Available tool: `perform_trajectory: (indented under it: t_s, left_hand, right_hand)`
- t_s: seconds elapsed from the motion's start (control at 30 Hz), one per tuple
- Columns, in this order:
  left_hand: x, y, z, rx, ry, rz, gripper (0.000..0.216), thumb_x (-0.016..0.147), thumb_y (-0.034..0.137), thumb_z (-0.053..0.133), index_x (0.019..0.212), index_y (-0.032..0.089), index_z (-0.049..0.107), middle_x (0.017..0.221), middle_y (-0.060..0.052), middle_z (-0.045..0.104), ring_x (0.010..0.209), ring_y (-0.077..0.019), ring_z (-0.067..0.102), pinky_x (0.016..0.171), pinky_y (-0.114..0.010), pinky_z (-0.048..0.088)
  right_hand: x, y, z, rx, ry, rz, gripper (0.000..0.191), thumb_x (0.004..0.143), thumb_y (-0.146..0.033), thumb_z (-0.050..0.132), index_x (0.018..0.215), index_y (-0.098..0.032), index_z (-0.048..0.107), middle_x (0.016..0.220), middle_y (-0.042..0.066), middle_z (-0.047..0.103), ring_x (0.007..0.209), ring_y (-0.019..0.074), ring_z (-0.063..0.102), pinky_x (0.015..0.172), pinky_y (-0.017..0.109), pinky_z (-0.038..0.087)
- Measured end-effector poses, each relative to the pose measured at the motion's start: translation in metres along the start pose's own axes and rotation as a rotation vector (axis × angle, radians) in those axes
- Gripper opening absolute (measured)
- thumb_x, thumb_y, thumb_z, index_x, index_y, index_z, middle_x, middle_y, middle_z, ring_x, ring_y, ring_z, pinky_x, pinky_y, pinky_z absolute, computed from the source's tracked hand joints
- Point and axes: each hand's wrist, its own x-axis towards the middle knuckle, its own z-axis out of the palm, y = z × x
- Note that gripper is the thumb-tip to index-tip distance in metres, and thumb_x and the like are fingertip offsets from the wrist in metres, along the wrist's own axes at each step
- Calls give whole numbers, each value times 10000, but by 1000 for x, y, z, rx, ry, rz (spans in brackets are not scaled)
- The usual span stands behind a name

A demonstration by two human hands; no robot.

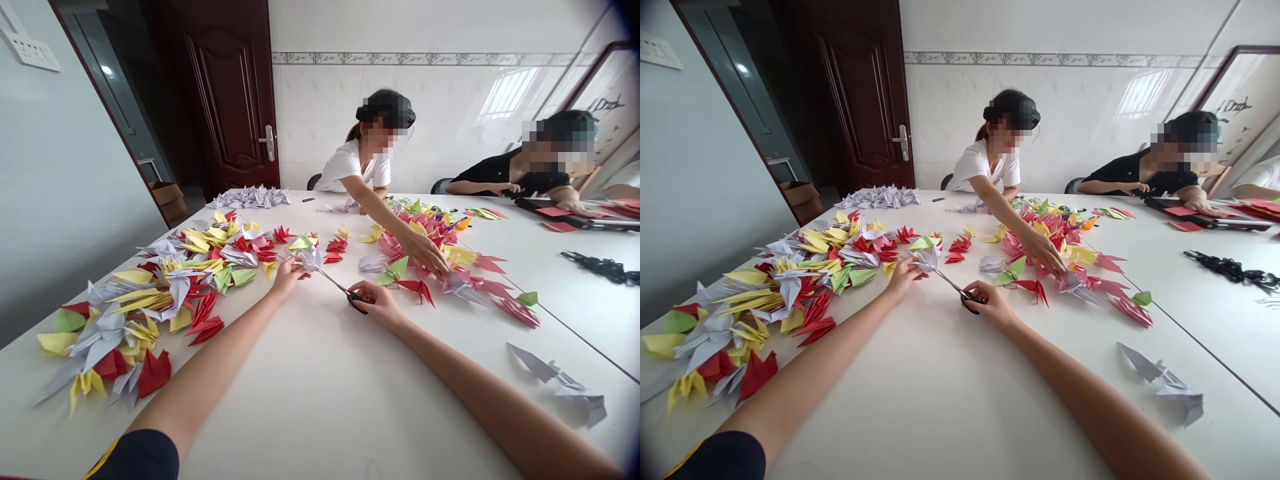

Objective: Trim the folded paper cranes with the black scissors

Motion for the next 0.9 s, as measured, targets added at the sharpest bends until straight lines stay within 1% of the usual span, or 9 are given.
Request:
perform_trajectory:
  t_s: [0.2,0.33,0.4,0.47,0.57,0.63,0.7,0.8,0.9]
  left_hand:
    - [0,2,-1,29,-54,-6,382,642,354,731,944,147,623,796,-64,724,731,-200,684,746,-321,506]
    - [0,3,0,45,-64,-11,363,646,356,711,932,150,623,787,-67,725,747,-210,691,726,-308,496]
    - [-1,4,0,33,-73,-17,375,655,371,708,945,152,616,813,-79,733,746,-212,698,712,-302,496]
    - [-2,4,1,12,-48,-18,433,687,416,704,1018,160,595,832,-81,737,720,-207,703,691,-297,500]
    - [-3,4,1,-11,12,4,501,758,506,674,1118,180,550,859,-77,735,691,-195,708,682,-293,517]
    - [-4,3,0,-13,33,13,504,790,542,655,1127,184,546,879,-81,733,700,-191,713,692,-290,527]
    - [-3,2,0,-12,42,9,502,799,560,655,1112,181,554,880,-83,729,706,-188,715,698,-285,531]
    - [-1,0,-1,-4,31,6,504,792,569,675,1090,177,566,858,-73,720,700,-181,710,696,-277,529]
    - [-1,1,-1,-7,21,3,510,775,561,700,1077,172,568,833,-67,711,684,-175,701,693,-274,526]
  right_hand:
    - [1,4,-1,-2,-5,-27,313,762,-313,688,1045,-183,666,712,-16,604,569,100,466,527,235,335]
    - [1,4,0,-12,8,-40,318,765,-316,682,1055,-188,667,705,-21,580,564,99,452,518,235,328]
    - [0,4,1,-40,40,-57,307,764,-319,682,1045,-196,671,724,-14,577,584,109,469,530,239,346]
    - [-1,4,2,-117,102,-109,288,761,-309,679,1033,-212,675,738,-5,583,609,124,486,559,251,379]
    - [-5,3,4,-289,212,-249,266,773,-299,664,1034,-248,680,766,11,616,645,151,516,642,289,442]
    - [-9,2,5,-372,270,-333,253,796,-320,649,1039,-260,682,803,33,641,672,169,547,690,315,467]
    - [-13,0,7,-400,335,-382,245,814,-345,640,1040,-256,677,839,57,655,701,186,573,705,332,478]
    - [-14,0,6,-328,494,-385,252,826,-370,633,1049,-251,628,858,65,652,719,196,584,694,343,487]
    - [-4,6,-3,-42,706,-261,277,843,-444,607,1029,-265,506,851,37,625,663,173,578,569,305,460]
